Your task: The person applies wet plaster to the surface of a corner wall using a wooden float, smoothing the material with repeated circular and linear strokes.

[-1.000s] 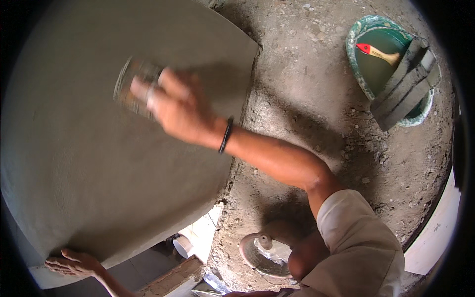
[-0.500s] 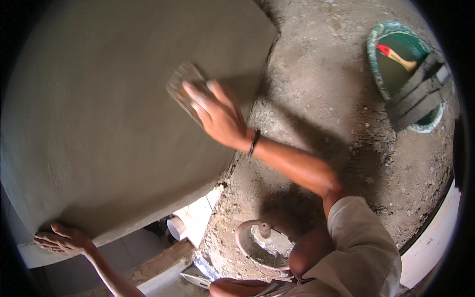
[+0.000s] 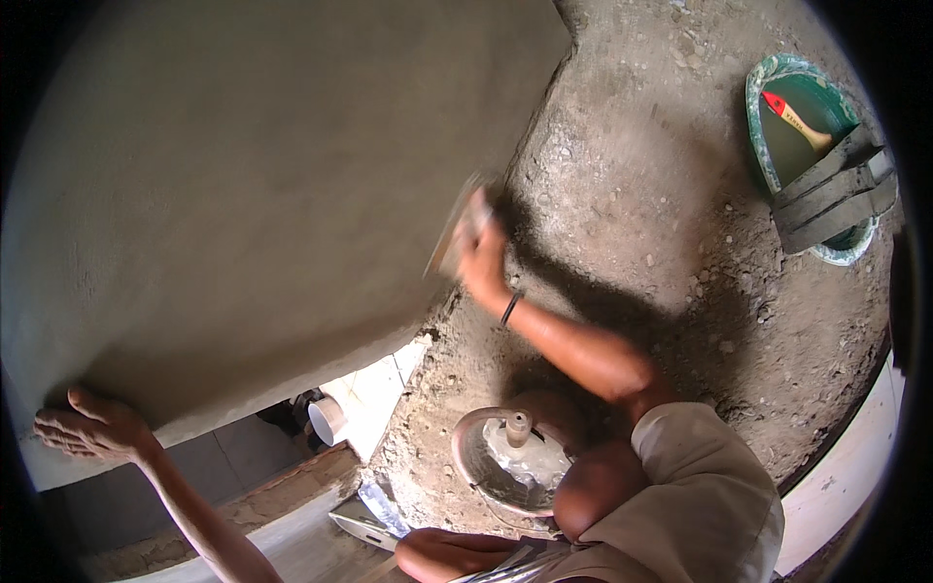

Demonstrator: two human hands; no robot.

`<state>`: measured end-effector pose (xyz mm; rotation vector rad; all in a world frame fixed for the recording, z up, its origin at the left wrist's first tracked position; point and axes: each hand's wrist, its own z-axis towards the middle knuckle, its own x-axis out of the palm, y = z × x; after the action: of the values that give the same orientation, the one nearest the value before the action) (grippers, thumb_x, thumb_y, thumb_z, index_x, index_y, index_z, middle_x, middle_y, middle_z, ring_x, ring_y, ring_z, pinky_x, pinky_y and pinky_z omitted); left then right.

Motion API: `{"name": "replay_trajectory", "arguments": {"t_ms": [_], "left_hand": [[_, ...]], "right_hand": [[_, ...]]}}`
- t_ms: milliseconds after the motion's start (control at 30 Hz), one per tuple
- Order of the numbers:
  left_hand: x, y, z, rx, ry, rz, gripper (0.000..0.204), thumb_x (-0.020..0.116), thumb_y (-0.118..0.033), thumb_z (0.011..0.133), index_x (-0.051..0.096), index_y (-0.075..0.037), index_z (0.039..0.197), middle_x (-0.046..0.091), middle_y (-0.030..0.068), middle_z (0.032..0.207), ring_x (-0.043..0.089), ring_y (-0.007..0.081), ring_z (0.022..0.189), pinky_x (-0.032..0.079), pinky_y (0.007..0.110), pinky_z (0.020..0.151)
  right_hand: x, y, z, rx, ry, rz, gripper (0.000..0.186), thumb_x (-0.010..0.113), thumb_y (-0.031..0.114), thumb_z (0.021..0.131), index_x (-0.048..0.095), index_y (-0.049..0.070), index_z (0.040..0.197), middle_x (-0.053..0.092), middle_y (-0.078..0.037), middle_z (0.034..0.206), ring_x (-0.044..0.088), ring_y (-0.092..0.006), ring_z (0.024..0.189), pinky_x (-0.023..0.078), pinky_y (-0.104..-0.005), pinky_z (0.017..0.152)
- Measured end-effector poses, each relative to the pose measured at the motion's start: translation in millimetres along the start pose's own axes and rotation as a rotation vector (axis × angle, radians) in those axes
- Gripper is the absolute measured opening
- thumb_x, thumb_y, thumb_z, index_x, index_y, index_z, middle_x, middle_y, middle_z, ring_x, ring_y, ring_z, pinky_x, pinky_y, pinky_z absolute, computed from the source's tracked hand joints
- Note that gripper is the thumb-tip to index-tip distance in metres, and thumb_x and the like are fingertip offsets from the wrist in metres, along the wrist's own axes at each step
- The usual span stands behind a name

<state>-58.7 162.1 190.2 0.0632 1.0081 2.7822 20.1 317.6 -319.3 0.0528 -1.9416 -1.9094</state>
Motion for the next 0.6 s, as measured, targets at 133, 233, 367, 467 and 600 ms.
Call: {"name": "replay_trajectory", "arguments": {"t_ms": [133,233,367,467,600], "left_hand": [[-9,0,-4,-0.006,0.024,-0.005,0.091,0.023,-0.071,0.097,0.026,0.0,0.154,0.02,0.0229,0.162,0.017,0.0361,0.151,0.013,0.05,0.122],[-9,5,-5,-0.013,-0.001,-0.017,0.091,0.024,-0.07,0.098,0.026,0.001,0.154,0.021,0.023,0.161,0.018,0.0362,0.15,0.013,0.05,0.122],[-4,-3,2,0.024,-0.04,-0.006,0.093,0.023,-0.072,0.097,0.03,0.003,0.152,0.027,0.0237,0.158,0.023,0.038,0.148,0.017,0.052,0.121],[-3,-2,1,0.039,-0.046,-0.014,0.092,0.023,-0.072,0.097,0.031,0.002,0.151,0.029,0.0235,0.158,0.025,0.0383,0.147,0.018,0.051,0.121],[-7,10,-2,0.057,-0.044,0.005,0.09,0.025,-0.07,0.098,0.032,0.001,0.151,0.032,0.0232,0.157,0.026,0.0388,0.147,0.019,0.051,0.12]], "right_hand": [[3,81,-16,-0.398,0.274,-0.075,0.06,0.061,0.006,0.089,0.047,0.009,0.147,0.05,-0.013,0.093,0.05,-0.0305,0.089,0.04,-0.0424,0.078],[-5,78,42,-0.439,0.125,-0.168,0.054,0.062,0.006,0.089,0.053,0.009,0.142,0.05,-0.014,0.087,0.051,-0.0292,0.078,0.043,-0.0413,0.067],[-29,-26,62,0.137,0.016,-0.069,0.054,0.055,0.012,0.096,0.044,0.008,0.149,0.06,-0.023,0.126,0.061,-0.0287,0.099,0.051,-0.0408,0.09],[-17,-5,31,0.105,0.092,-0.039,0.057,0.056,0.015,0.095,0.042,0.006,0.15,0.056,-0.025,0.131,0.057,-0.0336,0.116,0.045,-0.0446,0.103],[-10,70,87,-0.302,0.123,-0.182,0.056,0.057,0.016,0.094,0.045,0.002,0.147,0.056,-0.03,0.13,0.053,-0.0393,0.125,0.041,-0.0478,0.105]]}}
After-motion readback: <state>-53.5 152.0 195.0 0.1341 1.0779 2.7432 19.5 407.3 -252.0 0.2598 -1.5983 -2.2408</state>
